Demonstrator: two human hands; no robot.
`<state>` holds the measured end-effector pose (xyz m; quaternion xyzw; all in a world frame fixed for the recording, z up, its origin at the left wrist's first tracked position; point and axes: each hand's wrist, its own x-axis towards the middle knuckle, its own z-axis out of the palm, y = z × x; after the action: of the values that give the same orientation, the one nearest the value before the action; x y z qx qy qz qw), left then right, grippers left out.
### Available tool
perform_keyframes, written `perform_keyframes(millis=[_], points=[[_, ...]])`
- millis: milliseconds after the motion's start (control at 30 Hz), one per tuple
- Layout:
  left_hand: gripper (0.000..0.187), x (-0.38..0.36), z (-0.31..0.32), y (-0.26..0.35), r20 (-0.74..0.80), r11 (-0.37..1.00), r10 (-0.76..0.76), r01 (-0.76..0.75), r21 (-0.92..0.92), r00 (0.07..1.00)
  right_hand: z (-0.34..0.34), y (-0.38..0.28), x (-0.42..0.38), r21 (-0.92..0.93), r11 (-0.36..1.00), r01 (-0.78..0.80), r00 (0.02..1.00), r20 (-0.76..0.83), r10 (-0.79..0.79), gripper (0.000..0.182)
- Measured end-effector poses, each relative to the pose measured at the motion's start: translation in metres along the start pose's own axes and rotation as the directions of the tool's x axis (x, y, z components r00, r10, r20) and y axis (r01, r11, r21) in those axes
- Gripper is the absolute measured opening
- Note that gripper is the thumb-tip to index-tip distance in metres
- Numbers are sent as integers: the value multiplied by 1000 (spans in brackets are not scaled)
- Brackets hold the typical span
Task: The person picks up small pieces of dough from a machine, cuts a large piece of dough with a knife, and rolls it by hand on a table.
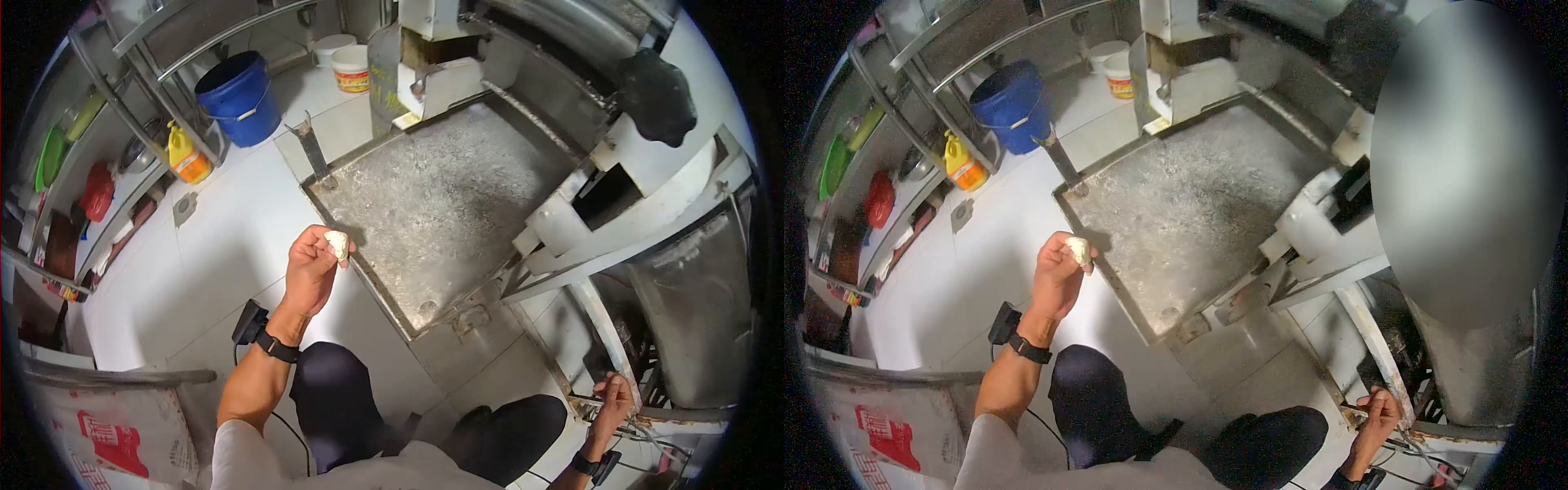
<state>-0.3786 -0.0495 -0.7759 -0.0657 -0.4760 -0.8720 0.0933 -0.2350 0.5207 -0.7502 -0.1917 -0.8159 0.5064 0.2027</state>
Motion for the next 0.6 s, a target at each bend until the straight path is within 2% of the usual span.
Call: perform_keyframes(millis=[267, 367, 600], points=[[7, 5, -4, 6, 82, 998, 5, 0, -56, 997, -4, -30, -95, 57, 998, 27, 998, -65, -23, 31], [7, 7, -5, 12, 118, 998, -62, 65, -17, 991, -6, -50, -127, 51, 998, 27, 996, -82, -23, 31], [9, 0, 2, 38, 74, 987, -159, 157, 30, 984, 6, -135, -144, -7, 985, 171, 984, -48, -172, 28]])
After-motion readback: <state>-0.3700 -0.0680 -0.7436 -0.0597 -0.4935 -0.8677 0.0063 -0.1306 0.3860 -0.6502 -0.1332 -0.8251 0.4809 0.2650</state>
